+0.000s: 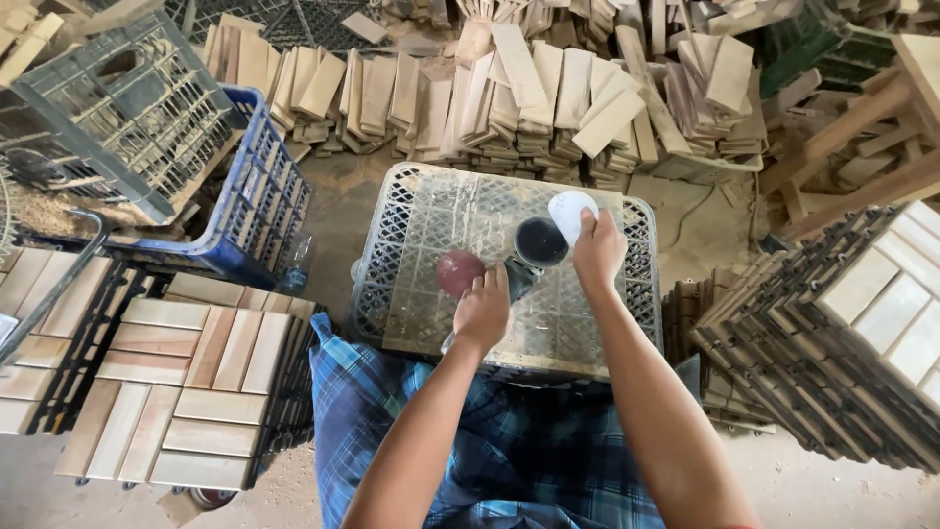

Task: Using a handheld orbital sander to smooth the surface of a wooden tile panel, stacking the finished panel, and replacing the sanding disc.

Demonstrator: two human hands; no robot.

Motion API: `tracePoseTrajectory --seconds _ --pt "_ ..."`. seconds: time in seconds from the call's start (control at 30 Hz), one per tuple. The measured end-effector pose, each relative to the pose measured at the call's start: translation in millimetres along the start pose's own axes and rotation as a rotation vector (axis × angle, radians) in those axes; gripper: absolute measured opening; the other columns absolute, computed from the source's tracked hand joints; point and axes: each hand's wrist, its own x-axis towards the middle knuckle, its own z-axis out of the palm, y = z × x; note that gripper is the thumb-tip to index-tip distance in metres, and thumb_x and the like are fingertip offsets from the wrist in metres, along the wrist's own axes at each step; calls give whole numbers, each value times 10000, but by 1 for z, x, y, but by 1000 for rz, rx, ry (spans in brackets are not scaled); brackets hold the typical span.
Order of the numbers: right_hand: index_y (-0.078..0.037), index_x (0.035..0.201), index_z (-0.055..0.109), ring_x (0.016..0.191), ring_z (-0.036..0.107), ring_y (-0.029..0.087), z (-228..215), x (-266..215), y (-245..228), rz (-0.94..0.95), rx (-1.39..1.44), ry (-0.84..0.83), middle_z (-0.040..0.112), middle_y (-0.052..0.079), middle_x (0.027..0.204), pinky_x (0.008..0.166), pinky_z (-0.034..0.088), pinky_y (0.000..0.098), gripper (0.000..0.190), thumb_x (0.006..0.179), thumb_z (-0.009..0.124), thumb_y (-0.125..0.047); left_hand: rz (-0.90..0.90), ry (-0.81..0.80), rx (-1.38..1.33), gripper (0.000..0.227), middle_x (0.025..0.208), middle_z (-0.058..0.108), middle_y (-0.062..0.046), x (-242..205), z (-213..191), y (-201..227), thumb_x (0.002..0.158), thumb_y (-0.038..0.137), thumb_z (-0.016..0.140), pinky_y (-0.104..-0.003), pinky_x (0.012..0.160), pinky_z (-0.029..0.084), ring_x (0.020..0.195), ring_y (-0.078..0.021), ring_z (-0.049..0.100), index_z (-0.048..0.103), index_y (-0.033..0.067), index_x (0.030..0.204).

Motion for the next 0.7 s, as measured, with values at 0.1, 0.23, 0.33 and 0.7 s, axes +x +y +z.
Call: tracePoseTrajectory --seconds 0.1,0.23,0.33,0.7 --pt "-68 907 593 787 659 542 -7 1 -1 30 68 -22 627 301 721 702 489 597 316 1067 542 -336 -1 -3 3 662 1324 547 -197 -1 -4 1 919 104 558 -388 884 567 1180 -321 595 330 -53 1520" --pt "-55 918 602 813 669 523 -25 -4 -14 72 126 -38 643 281 758 691 504 568 306 1086 531 -301 -6 -31 -3 665 1321 547 -191 -2 -6 3 921 100 547 -385 886 565 1181 -311 595 320 -51 1528" --pt "14 1335 587 1150 608 500 -37 -4 -21 219 304 -118 651 343 1186 902 523 592 429 1102 498 -335 -6 -39 -16 677 1333 536 -198 1 -3 0 923 94 548 -386 897 561 1193 -316 586 301 -53 1536" --pt "-15 1554 291 1150 598 556 -22 -7 24 791 1259 -156 296 360 1501 887 648 666 518 1123 433 -265 -56 -202 -83 797 1428 471 -217 3 -21 4 914 150 640 -424 1017 512 1309 -353 508 222 -43 1565"
